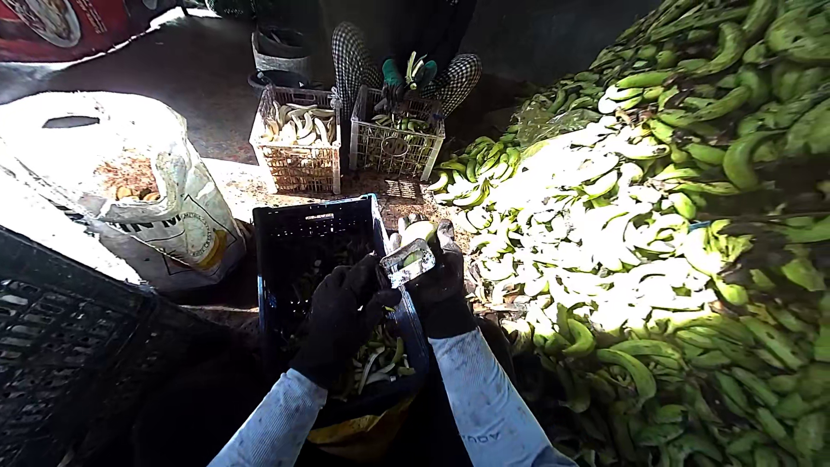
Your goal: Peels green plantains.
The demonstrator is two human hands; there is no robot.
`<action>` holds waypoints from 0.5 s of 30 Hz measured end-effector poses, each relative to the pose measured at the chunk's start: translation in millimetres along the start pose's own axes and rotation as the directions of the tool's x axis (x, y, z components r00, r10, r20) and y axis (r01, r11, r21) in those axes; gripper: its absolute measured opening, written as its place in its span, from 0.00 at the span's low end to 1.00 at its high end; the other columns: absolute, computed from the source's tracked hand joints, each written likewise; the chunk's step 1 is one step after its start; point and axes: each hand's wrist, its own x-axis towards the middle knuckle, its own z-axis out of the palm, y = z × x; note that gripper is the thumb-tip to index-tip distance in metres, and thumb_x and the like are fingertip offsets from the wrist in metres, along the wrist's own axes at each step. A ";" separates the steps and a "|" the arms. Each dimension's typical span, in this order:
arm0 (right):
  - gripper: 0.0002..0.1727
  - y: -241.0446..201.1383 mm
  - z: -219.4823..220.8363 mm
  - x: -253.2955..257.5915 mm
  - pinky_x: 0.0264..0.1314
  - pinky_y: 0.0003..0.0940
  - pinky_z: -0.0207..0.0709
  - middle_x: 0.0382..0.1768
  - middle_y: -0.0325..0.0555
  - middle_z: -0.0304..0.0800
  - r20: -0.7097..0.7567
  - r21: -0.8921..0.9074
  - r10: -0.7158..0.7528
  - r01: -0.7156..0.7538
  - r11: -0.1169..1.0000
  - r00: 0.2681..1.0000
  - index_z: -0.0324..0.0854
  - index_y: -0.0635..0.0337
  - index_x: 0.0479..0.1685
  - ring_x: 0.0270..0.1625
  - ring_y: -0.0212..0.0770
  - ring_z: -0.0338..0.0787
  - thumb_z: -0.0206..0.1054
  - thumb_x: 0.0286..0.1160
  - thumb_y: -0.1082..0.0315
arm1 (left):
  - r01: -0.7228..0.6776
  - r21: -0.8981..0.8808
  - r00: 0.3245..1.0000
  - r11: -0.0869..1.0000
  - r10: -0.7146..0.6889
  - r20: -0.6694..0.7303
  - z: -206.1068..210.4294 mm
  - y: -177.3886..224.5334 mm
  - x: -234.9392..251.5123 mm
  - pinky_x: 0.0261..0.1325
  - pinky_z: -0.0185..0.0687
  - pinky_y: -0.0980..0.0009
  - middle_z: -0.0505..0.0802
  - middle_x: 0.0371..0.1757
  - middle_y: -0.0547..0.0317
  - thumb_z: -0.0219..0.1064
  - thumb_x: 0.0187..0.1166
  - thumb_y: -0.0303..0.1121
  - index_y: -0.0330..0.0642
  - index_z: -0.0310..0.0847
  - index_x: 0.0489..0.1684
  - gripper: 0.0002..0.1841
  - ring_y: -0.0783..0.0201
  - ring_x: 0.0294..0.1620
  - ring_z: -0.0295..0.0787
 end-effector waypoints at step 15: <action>0.18 -2.8 -3.6 -15.0 0.45 0.33 0.87 0.37 0.39 0.90 0.144 -0.662 -0.061 0.142 0.736 0.988 0.83 0.57 0.53 0.40 0.31 0.90 0.46 0.90 0.62 | 0.088 0.052 0.994 0.995 -0.091 0.066 -15.3 -16.6 12.7 0.61 0.81 0.45 0.90 0.58 0.50 0.52 0.83 0.64 0.56 0.78 0.79 0.33 0.52 0.57 0.87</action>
